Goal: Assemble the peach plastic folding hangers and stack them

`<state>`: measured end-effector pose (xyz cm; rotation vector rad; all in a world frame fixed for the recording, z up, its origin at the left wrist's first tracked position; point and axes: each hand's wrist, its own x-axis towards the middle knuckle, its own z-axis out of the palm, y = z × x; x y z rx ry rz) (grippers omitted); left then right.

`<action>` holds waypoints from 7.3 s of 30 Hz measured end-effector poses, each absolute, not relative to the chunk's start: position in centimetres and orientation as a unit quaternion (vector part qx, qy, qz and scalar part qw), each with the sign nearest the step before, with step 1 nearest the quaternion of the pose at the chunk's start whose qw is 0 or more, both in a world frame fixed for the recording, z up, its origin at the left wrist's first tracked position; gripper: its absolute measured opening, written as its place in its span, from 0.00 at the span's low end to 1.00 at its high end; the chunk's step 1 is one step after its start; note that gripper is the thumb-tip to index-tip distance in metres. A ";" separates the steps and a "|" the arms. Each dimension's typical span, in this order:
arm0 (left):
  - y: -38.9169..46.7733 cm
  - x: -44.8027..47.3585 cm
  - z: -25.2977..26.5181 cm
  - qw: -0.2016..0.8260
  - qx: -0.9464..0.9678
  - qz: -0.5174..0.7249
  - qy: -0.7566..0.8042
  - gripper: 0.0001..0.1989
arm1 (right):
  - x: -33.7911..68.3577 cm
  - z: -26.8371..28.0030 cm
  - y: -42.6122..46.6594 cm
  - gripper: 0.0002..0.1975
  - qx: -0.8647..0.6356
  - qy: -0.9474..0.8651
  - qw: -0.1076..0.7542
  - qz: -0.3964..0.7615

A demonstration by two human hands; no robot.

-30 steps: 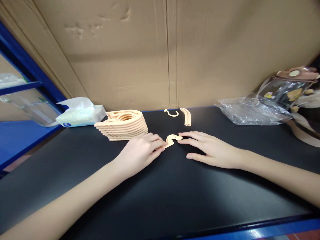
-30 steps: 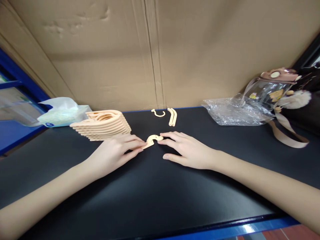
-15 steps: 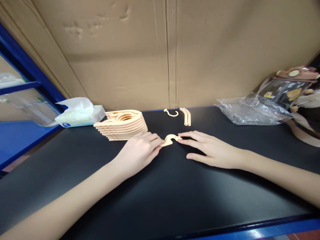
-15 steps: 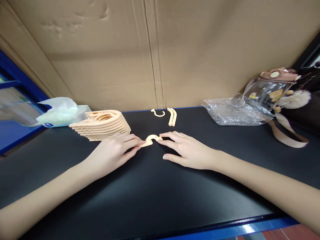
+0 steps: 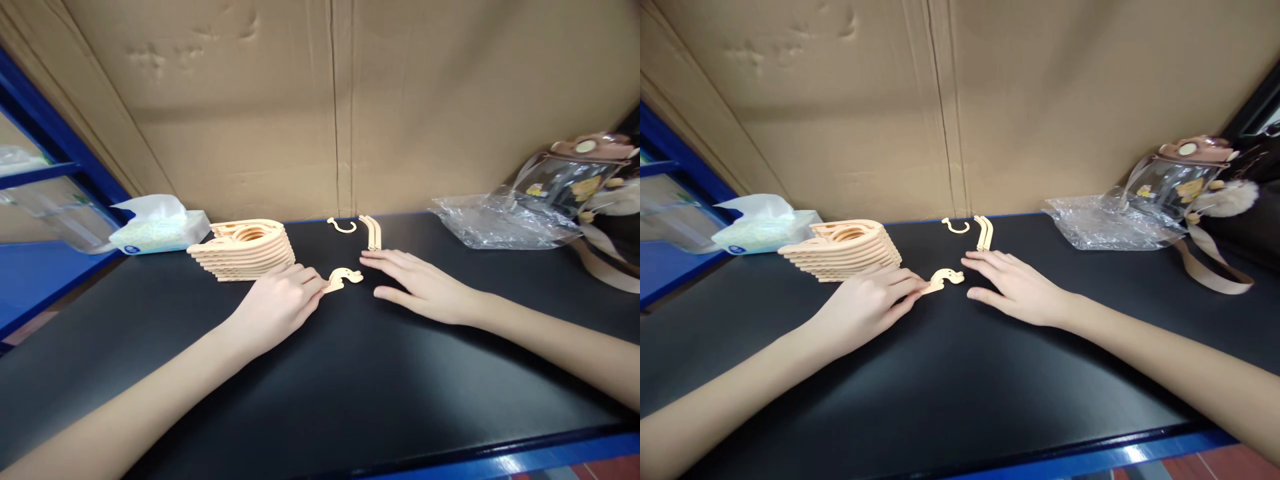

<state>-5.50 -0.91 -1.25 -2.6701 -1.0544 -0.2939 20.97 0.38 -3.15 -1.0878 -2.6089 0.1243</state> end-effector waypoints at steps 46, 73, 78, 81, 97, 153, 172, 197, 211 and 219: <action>-1.7 -5.1 -0.9 0.093 -0.939 -0.170 -0.283 0.12 | 25.6 1.8 0.8 0.06 -0.508 -0.848 0.007 0.149; -1.8 -4.7 -0.9 -0.009 -0.948 -0.159 -0.274 0.10 | 20.7 -1.5 -0.9 0.09 -0.322 -0.903 0.170 0.227; -1.9 -4.7 -0.8 -0.004 -0.948 -0.158 -0.276 0.09 | 20.5 -1.5 -1.0 0.09 -0.319 -0.905 0.170 0.226; -1.9 -4.7 -0.8 -0.002 -0.949 -0.157 -0.274 0.09 | 20.5 -1.5 -0.9 0.09 -0.316 -0.906 0.173 0.221; -1.9 -5.0 -1.1 0.013 -0.954 -0.155 -0.255 0.11 | 20.3 -0.8 3.6 0.13 -0.355 -0.911 0.186 -0.099; -1.8 -4.4 -1.3 0.003 -0.954 -0.169 -0.248 0.10 | 19.5 -3.2 3.1 0.13 -0.415 -0.693 0.342 0.481; -2.1 -4.1 -0.8 -0.039 -0.960 -0.146 -0.235 0.10 | 19.8 -3.4 2.9 0.11 -0.369 -0.744 0.311 0.462; -1.9 -4.5 -0.9 -0.109 -0.932 -0.190 -0.288 0.07 | 19.7 -3.2 2.7 0.13 -0.362 -0.736 0.322 0.473; -1.2 -4.5 -0.8 -0.488 -0.689 -0.370 -0.388 0.10 | 19.7 -2.9 2.5 0.10 -0.363 -0.722 0.328 0.489; -1.1 -4.8 -1.1 -0.548 -0.599 -0.374 -0.448 0.15 | 19.6 -2.8 2.3 0.11 -0.341 -0.712 0.332 0.517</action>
